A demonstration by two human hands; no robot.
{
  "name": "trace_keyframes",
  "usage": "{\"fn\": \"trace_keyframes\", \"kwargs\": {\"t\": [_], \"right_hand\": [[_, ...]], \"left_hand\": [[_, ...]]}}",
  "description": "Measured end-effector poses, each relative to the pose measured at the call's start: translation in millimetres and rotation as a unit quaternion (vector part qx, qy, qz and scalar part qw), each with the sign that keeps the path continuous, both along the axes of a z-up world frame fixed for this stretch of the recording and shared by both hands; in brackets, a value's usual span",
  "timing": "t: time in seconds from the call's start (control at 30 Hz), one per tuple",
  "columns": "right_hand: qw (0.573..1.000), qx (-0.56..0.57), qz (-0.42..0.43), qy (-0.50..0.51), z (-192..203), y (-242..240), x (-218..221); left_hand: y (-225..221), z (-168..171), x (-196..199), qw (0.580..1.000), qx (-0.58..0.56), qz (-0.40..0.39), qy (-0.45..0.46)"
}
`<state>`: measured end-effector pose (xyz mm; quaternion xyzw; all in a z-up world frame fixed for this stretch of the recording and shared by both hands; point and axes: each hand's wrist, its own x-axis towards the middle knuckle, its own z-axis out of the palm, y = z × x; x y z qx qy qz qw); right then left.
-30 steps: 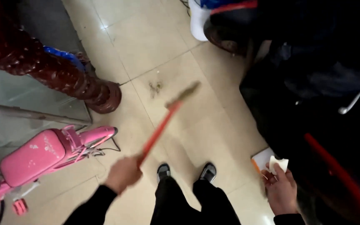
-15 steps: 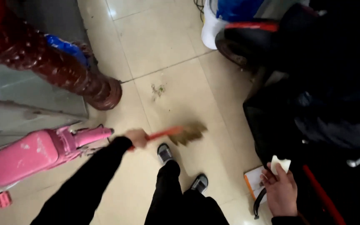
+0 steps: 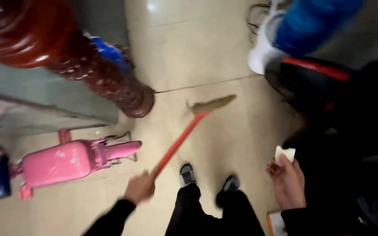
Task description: Sweep the floor of the bakery using a broom and collect the dirt into a dustpan.
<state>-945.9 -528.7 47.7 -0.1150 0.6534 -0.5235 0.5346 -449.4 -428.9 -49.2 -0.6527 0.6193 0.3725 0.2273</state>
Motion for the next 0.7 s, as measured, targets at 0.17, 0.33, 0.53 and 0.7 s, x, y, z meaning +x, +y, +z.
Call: {"fn": "trace_keyframes", "kwargs": {"t": [0.17, 0.33, 0.53, 0.7], "right_hand": [[0.990, 0.017, 0.138, 0.008, 21.7, -95.9, 53.7], [0.951, -0.005, 0.303, -0.055, -44.8, -193.9, 52.2], [0.915, -0.033, 0.397, -0.059, 10.0, -280.1, 86.4], [0.903, -0.025, 0.424, -0.074, 7.2, -304.3, 78.4]], "left_hand": [[190.8, -10.3, -20.0, 0.994, -0.031, 0.096, 0.029], [301.9, -21.0, -135.5, 0.926, 0.084, 0.352, -0.104], [374.7, -20.5, -260.0, 0.793, 0.076, 0.593, -0.112], [373.9, -53.8, -323.0, 0.669, 0.054, 0.733, -0.113]]}}
